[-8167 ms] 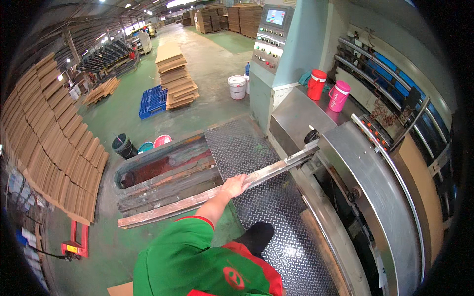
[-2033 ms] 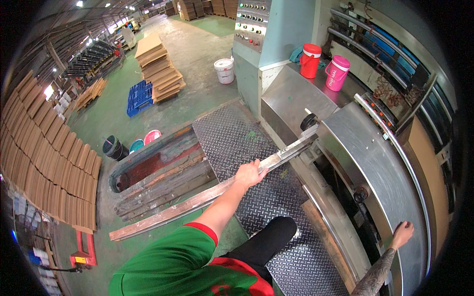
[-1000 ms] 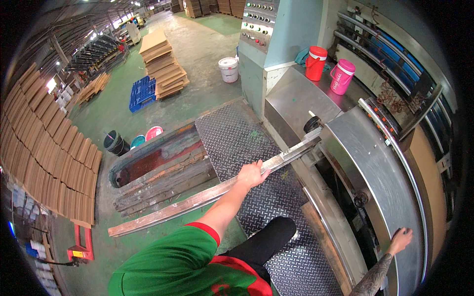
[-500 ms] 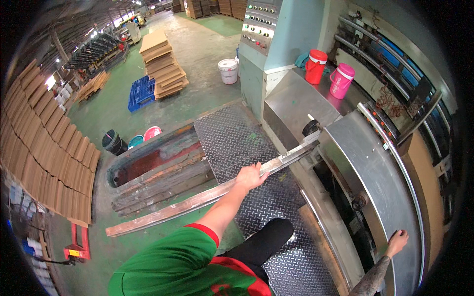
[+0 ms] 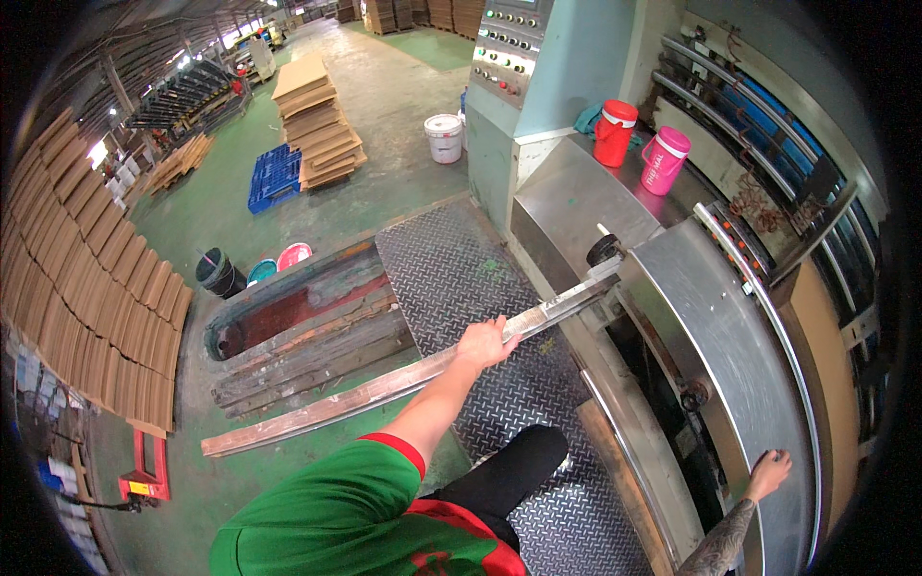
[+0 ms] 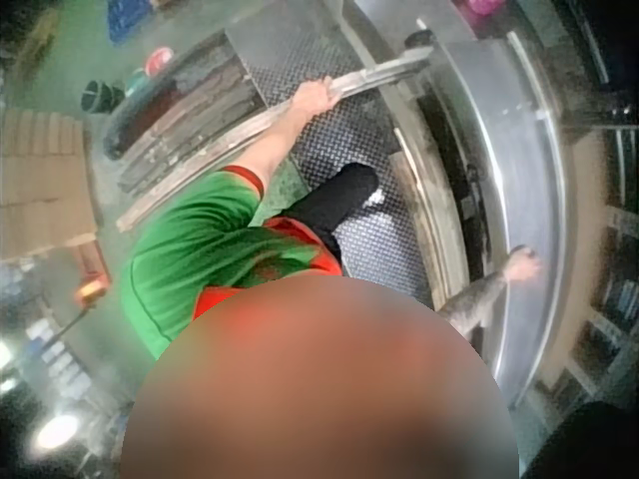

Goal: The person feeds large flat cardboard sheets into a machine, one at a time, using both hands to align and push them through rollers. After processing, the person collects the sheets and stacks them on the floor. The person also adjusts a metal lever on the machine during the process.

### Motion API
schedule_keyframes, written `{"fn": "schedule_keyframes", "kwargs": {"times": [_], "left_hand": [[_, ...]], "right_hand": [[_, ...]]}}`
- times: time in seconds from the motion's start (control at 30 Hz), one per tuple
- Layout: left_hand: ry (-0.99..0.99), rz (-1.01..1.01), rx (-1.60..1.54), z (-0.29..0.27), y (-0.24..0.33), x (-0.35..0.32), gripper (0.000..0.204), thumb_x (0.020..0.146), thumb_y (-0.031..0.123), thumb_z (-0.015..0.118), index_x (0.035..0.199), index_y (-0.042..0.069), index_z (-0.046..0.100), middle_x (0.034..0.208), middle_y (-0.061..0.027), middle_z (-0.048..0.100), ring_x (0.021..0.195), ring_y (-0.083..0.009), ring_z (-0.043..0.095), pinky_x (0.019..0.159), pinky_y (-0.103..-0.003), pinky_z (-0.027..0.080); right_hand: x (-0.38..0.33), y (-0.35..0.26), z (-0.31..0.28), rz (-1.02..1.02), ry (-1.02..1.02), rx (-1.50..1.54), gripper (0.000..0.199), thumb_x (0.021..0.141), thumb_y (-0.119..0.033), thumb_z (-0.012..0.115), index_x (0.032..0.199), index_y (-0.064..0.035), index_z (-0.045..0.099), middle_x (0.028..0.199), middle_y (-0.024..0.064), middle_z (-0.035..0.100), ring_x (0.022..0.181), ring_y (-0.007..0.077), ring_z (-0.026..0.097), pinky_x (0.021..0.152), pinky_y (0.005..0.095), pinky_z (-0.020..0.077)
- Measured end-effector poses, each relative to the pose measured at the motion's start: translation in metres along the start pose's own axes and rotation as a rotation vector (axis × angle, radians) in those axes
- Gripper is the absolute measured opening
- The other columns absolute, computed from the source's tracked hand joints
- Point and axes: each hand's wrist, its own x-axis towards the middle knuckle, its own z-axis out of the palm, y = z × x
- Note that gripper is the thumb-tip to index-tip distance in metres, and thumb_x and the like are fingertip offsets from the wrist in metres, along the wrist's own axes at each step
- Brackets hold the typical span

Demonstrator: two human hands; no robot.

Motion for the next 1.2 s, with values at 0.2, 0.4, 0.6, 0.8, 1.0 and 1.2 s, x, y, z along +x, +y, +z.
{"fn": "schedule_keyframes", "kwargs": {"times": [0.2,0.4,0.6,0.8,1.0,1.2], "left_hand": [[-0.070,-0.033,0.011,-0.002,0.002,0.001,0.066,0.105,0.064,0.050,0.125,0.002,0.062,0.111,-0.0242,0.075,0.099,-0.0432,0.075,0.091,-0.052,0.060],[-0.041,-0.021,0.006,-0.002,0.002,0.000,0.066,0.104,0.064,0.051,0.124,0.002,0.062,0.109,-0.0250,0.075,0.099,-0.0435,0.075,0.090,-0.053,0.060],[-0.055,-0.016,0.022,-0.003,0.003,0.000,0.067,0.104,0.064,0.051,0.126,0.001,0.061,0.108,-0.0250,0.075,0.099,-0.0435,0.075,0.090,-0.052,0.061],[-0.010,-0.009,-0.009,-0.003,0.003,-0.001,0.066,0.104,0.064,0.051,0.119,0.001,0.061,0.105,-0.0279,0.075,0.094,-0.0451,0.075,0.087,-0.055,0.060],[-0.003,-0.008,-0.005,-0.001,0.001,-0.001,0.065,0.104,0.063,0.052,0.120,0.000,0.062,0.107,-0.0274,0.075,0.095,-0.0457,0.075,0.087,-0.055,0.060],[-0.010,-0.007,-0.009,0.000,0.002,-0.001,0.064,0.103,0.061,0.054,0.121,0.000,0.062,0.107,-0.0272,0.075,0.097,-0.0458,0.074,0.089,-0.055,0.060]], "right_hand": [[-0.002,-0.001,0.004,0.020,0.013,-0.011,0.043,0.105,-0.033,0.054,0.142,-0.0128,0.062,0.144,0.0097,0.060,0.133,0.0369,0.058,0.102,0.0614,0.0492],[0.004,0.005,0.007,0.001,-0.047,0.007,0.043,0.104,-0.032,0.055,0.142,-0.0128,0.061,0.144,0.0108,0.060,0.131,0.0378,0.058,0.101,0.0611,0.0496],[-0.002,0.001,0.004,0.013,0.022,0.019,0.040,0.104,-0.030,0.055,0.138,-0.0108,0.063,0.141,0.0115,0.062,0.131,0.0379,0.058,0.103,0.0563,0.0500],[-0.003,0.000,-0.003,-0.011,-0.003,0.091,0.035,0.103,-0.029,0.056,0.127,-0.0076,0.069,0.134,0.0132,0.065,0.125,0.0393,0.060,0.101,0.0555,0.0500],[-0.007,-0.005,-0.006,0.013,0.027,0.113,0.033,0.103,-0.028,0.056,0.125,-0.0075,0.069,0.132,0.0134,0.066,0.124,0.0392,0.061,0.100,0.0564,0.0498],[-0.009,-0.009,-0.012,0.021,0.018,0.063,0.035,0.101,-0.028,0.055,0.126,-0.0085,0.070,0.133,0.0128,0.066,0.124,0.0387,0.062,0.101,0.0550,0.0510]]}}
